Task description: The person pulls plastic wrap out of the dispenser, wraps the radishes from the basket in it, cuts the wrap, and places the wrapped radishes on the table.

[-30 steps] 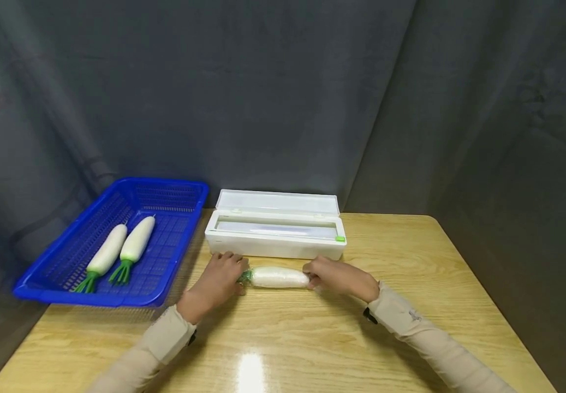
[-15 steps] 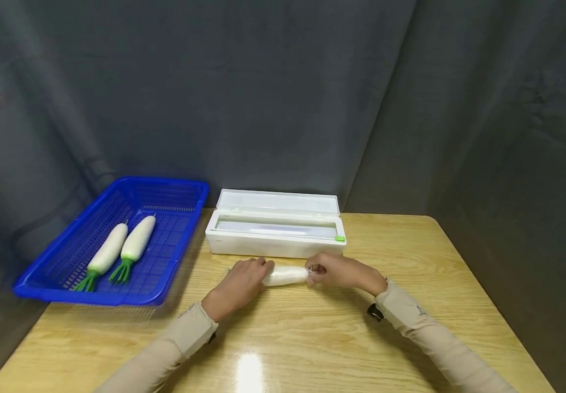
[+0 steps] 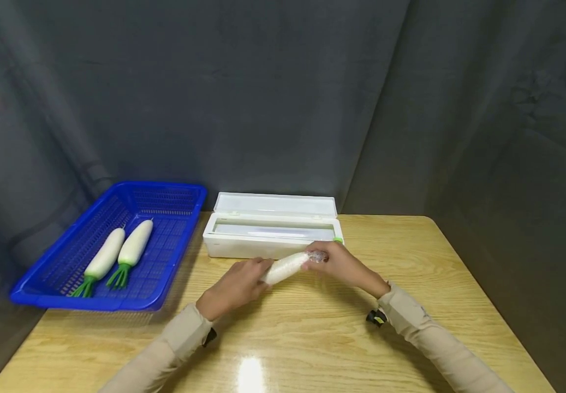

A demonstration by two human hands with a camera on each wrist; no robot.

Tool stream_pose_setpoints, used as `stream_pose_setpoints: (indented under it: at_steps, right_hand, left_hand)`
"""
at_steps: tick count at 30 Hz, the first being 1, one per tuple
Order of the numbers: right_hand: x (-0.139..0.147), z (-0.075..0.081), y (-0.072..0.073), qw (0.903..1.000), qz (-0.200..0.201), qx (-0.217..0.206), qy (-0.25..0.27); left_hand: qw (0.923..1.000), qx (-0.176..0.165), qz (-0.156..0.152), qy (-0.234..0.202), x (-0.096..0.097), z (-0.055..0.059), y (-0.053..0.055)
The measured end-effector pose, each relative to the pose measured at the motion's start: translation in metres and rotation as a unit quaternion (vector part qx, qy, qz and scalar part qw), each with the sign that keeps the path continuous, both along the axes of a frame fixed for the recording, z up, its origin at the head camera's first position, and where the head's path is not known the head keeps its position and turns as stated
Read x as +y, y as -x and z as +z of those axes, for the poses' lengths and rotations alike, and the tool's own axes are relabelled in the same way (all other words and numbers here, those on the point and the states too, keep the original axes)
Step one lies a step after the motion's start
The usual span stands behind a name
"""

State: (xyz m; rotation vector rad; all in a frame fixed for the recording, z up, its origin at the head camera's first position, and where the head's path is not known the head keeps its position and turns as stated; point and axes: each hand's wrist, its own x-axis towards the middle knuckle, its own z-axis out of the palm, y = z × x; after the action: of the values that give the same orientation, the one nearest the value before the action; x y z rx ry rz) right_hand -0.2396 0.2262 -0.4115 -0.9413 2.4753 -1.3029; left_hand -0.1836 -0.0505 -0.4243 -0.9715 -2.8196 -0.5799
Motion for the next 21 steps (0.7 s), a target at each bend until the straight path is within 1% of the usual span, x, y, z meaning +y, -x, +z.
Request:
stream_pose_setpoints:
  at_steps: [2,4,6,8,10,12,14,17,21]
  right_hand:
    - [-0.002,-0.001,0.001,0.9971,-0.029,-0.039,0.058]
    - [-0.004,-0.002,0.002,0.9897,-0.051,-0.077,0.110]
    - [-0.006,-0.002,0.001,0.9804,-0.061,-0.111,0.151]
    - [-0.009,-0.002,-0.001,0.9728,-0.064,-0.141,0.172]
    - [-0.013,-0.003,-0.004,0.9702,-0.061,-0.158,0.174]
    - [-0.018,-0.004,-0.008,0.9693,-0.057,-0.167,0.171]
    - [-0.023,-0.005,-0.011,0.9682,-0.056,-0.172,0.173]
    - [-0.029,-0.007,-0.014,0.9658,-0.060,-0.169,0.188]
    - [-0.031,-0.008,-0.016,0.9641,-0.070,-0.158,0.201]
  left_hand:
    - [0.9997,-0.017,0.008,-0.017,0.001,0.002,0.001]
    - [0.9984,-0.039,0.014,-0.039,0.003,0.004,0.001]
    - [0.9949,-0.070,0.020,-0.070,0.006,0.005,0.002]
    - [0.9892,-0.103,0.020,-0.102,0.008,0.006,0.002]
    - [0.9829,-0.126,0.018,-0.133,0.011,0.005,0.003]
    - [0.9769,-0.143,0.014,-0.158,0.014,0.005,0.003]
    - [0.9735,-0.147,0.010,-0.174,0.016,0.005,0.004]
    - [0.9703,-0.149,0.002,-0.190,0.020,0.005,0.005]
    - [0.9692,-0.151,-0.002,-0.194,0.023,0.005,0.006]
